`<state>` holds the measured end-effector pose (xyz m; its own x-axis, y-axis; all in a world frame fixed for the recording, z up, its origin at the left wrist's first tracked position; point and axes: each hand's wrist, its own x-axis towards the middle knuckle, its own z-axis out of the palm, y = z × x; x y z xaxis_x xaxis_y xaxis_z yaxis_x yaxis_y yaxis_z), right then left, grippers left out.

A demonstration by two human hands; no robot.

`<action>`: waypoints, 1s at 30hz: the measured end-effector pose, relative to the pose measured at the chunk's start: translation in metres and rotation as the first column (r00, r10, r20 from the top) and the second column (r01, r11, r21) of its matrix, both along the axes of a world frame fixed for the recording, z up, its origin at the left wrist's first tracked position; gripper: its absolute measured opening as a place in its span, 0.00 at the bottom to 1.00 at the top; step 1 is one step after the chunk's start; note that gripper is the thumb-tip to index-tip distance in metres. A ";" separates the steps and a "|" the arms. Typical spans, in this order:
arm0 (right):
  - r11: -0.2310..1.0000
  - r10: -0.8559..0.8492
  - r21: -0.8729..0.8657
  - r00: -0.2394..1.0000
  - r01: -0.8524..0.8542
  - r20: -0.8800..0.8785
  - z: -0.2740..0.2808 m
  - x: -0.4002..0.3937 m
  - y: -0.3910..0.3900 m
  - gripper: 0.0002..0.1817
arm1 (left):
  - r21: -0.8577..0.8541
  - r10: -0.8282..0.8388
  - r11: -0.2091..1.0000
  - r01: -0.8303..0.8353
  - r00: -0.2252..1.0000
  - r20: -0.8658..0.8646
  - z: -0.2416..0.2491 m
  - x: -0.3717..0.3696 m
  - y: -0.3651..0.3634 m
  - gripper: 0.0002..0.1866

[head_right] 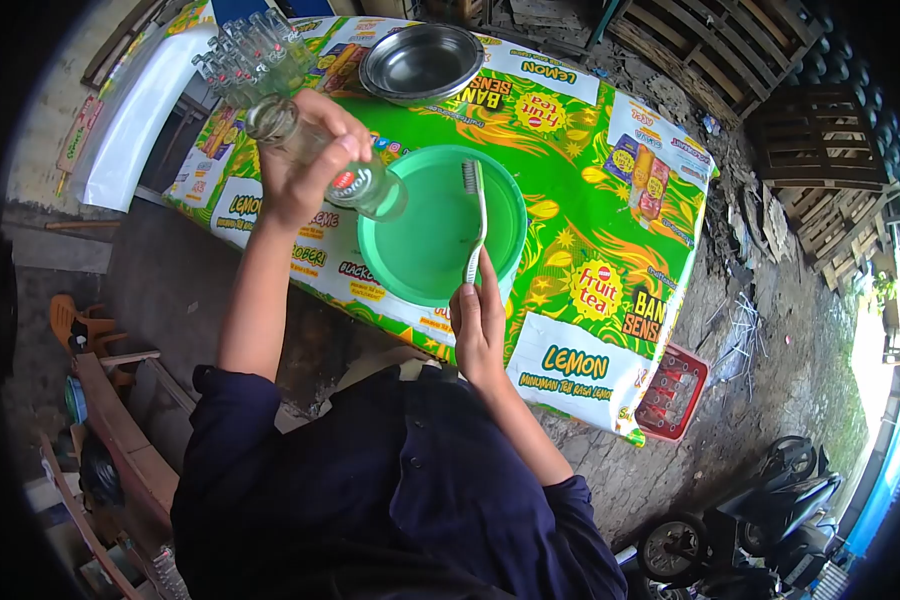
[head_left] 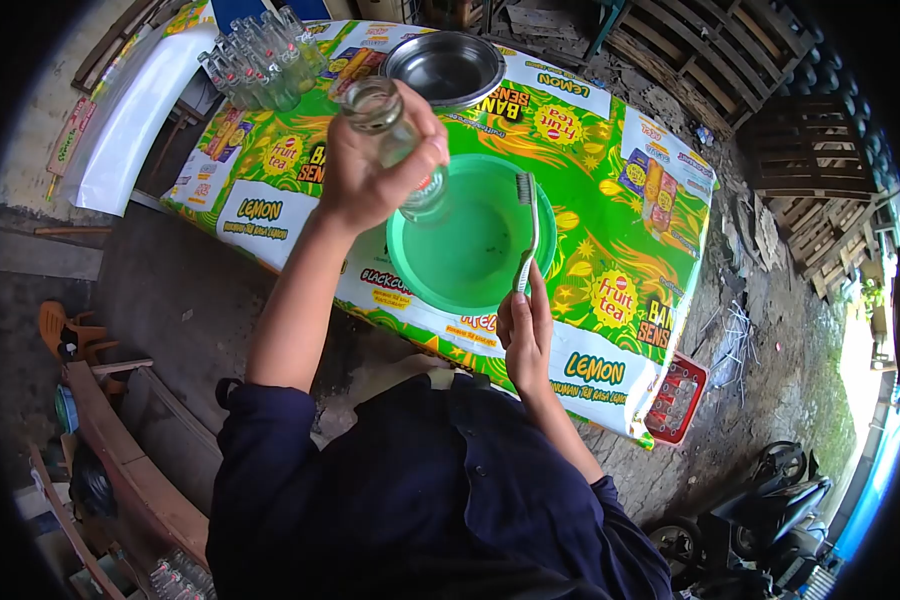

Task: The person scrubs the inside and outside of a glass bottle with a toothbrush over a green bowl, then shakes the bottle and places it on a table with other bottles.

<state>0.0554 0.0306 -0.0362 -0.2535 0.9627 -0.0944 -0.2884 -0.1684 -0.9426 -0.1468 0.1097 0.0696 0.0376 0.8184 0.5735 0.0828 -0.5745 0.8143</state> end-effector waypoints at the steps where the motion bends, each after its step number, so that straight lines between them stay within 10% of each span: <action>1: 1.000 -0.002 0.023 1.000 0.002 0.007 -0.001 0.001 0.001 0.26 | 0.005 -0.066 0.998 0.066 0.995 0.073 0.002 0.005 0.001 0.06; 13: 0.984 -0.173 0.043 0.984 0.171 0.045 -0.017 0.024 0.005 0.25 | -0.089 0.025 0.996 0.001 0.954 0.298 -0.053 -0.002 0.051 0.04; 23: 0.973 -0.230 0.042 0.971 0.228 0.060 -0.013 0.034 0.005 0.25 | -0.098 0.273 0.959 -0.265 0.958 0.085 -0.070 -0.009 0.046 0.05; 25: 0.972 -0.231 0.064 0.971 0.227 0.067 -0.014 0.034 0.007 0.25 | -0.117 0.120 0.990 -0.079 0.909 0.399 -0.061 -0.011 0.040 0.05; 29: 0.975 -0.217 0.052 0.974 0.214 0.064 -0.015 0.035 0.002 0.24 | -0.129 0.315 0.946 -0.297 0.936 0.157 -0.073 -0.012 0.043 0.04; 30: 0.973 -0.220 0.086 0.972 0.213 0.081 -0.016 0.034 0.004 0.24 | -0.151 0.197 0.977 -0.150 0.905 0.376 -0.069 -0.017 0.043 0.05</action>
